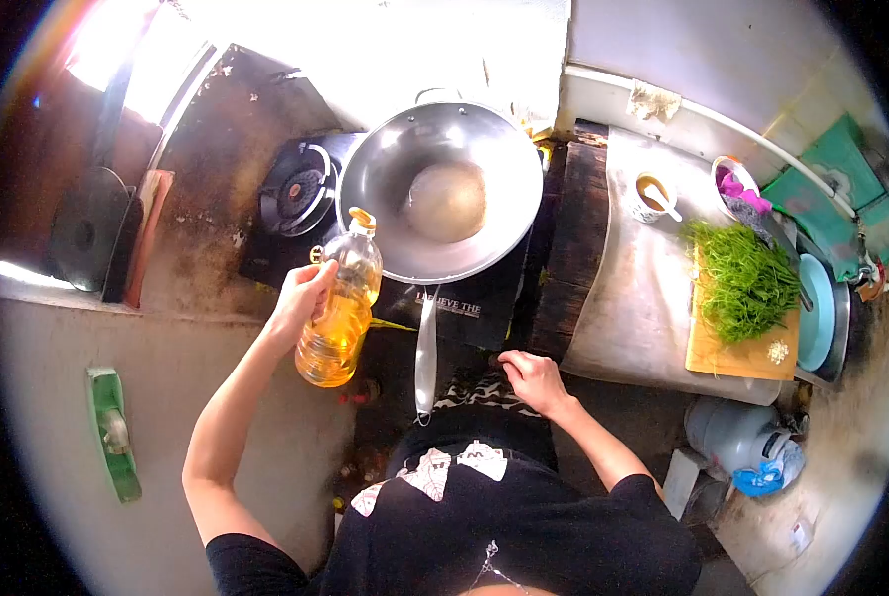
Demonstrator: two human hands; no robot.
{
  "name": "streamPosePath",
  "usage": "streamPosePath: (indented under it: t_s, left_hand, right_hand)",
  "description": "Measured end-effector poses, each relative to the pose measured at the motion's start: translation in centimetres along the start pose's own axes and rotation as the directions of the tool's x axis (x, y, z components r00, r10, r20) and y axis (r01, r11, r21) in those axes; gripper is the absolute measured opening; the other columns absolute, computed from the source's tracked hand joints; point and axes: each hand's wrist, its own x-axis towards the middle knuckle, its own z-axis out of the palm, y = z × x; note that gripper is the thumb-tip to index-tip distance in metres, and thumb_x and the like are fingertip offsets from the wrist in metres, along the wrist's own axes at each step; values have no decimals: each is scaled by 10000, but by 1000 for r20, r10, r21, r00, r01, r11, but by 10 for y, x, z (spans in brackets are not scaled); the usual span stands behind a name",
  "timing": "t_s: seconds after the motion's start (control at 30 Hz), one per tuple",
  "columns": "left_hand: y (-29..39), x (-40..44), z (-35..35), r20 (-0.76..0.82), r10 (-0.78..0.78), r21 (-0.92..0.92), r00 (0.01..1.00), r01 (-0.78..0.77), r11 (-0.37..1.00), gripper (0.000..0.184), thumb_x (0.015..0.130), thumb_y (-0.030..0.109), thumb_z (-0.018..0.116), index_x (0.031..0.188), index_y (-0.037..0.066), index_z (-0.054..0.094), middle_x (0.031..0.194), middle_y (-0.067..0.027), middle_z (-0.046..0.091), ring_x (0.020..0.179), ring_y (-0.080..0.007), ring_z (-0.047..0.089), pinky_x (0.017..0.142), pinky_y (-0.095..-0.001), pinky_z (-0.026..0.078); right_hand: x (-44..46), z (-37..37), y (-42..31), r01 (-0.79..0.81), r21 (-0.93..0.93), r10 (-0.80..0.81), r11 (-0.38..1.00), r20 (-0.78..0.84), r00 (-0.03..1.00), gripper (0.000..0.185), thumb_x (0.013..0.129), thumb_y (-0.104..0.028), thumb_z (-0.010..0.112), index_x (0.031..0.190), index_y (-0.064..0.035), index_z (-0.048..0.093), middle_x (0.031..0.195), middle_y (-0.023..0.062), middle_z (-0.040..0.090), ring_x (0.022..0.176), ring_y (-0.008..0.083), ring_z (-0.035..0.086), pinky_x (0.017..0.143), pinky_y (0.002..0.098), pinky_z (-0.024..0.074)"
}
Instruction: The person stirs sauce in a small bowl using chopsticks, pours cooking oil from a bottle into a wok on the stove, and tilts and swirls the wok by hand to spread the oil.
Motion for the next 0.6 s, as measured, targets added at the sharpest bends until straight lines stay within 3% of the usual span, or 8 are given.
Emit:
streamPosePath:
  t_s: [0.5, 0.6]
  left_hand:
    - [23, 7, -5, 4, -95, 222, 995, 92, 971, 361, 870, 352, 570, 633, 92, 487, 523, 71, 339, 413, -21, 269, 372, -224, 174]
    - [27, 10, -4, -21, -69, 336, 997, 72, 939, 367, 859, 374, 581, 684, 51, 578, 543, 62, 398, 436, -23, 297, 394, -232, 202]
  right_hand:
    - [0, 5, 2, -6, 4, 6, 1000, -13, 1000, 126, 806, -87, 538, 903, -46, 608, 836, 143, 647, 724, 302, 632, 645, 377, 520]
    - [-1, 6, 3, -14, 3, 14, 1000, -11, 1000, 128, 804, -84, 539, 905, -44, 607, 838, 142, 647, 726, 300, 633, 645, 375, 521]
